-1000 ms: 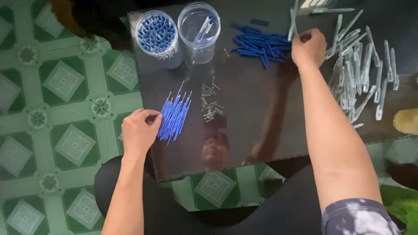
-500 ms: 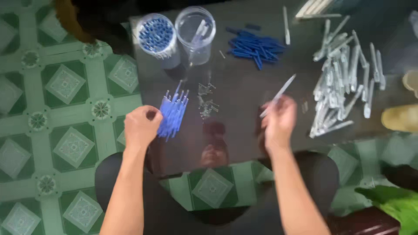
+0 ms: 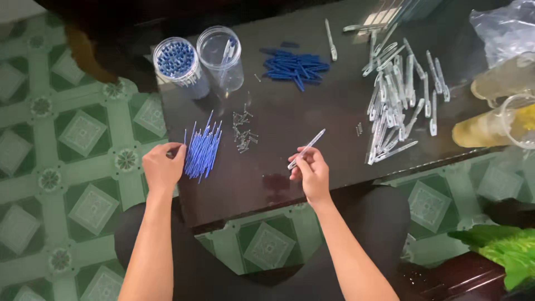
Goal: The person assembles ballpoint pens by hand, inserting ink cartridges and tips into clear plastic barrels and securing them with end caps.
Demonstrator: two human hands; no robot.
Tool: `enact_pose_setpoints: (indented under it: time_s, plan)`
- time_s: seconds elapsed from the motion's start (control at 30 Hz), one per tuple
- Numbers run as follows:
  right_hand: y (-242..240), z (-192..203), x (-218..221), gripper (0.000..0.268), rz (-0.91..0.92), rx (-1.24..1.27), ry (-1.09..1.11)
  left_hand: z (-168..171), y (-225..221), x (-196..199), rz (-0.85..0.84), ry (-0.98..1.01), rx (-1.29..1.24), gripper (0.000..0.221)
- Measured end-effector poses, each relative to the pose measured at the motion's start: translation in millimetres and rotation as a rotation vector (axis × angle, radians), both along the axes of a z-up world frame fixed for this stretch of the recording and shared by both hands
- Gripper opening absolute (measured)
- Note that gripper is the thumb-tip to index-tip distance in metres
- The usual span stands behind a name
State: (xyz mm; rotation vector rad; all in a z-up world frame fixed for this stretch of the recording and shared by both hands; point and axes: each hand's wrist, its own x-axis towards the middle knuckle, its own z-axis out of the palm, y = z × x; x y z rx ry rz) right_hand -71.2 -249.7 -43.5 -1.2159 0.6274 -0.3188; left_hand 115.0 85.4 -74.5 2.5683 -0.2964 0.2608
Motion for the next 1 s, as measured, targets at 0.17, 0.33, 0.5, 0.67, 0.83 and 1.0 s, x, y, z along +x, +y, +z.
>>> enact_pose_setpoints:
  time_s: [0.17, 0.33, 0.5, 0.67, 0.83, 1.0]
  plan:
    - [0.9, -6.5, -1.0, 0.022, -0.018, 0.046, -0.069, -4.9, -1.0, 9.7, 0.016, -0.076, 0.081, 0.007]
    - [0.1, -9.3, 2.6, 0.020, -0.024, 0.034, 0.018, 16.9, -17.9, 2.5, 0.065, -0.004, 0.300, 0.011]
    - [7.9, -4.6, 5.8, 0.013, 0.002, -0.035, 0.067, 12.2, -20.4, 3.6, 0.118, 0.016, 0.280, 0.011]
    - [6.8, -29.7, 2.6, 0.010, 0.036, -0.119, 0.062, 33.5, -26.4, -7.9, 0.095, -0.144, 0.195, 0.005]
    - [18.5, -6.8, 32.8, 0.013, 0.180, -0.494, 0.216, 70.9, -54.5, -70.6, -0.143, -0.033, -0.074, 0.006]
    - [16.1, -6.8, 89.5, 0.020, 0.378, -0.846, 0.286, 80.9, -78.2, -121.4, -0.290, 0.398, -0.321, 0.026]
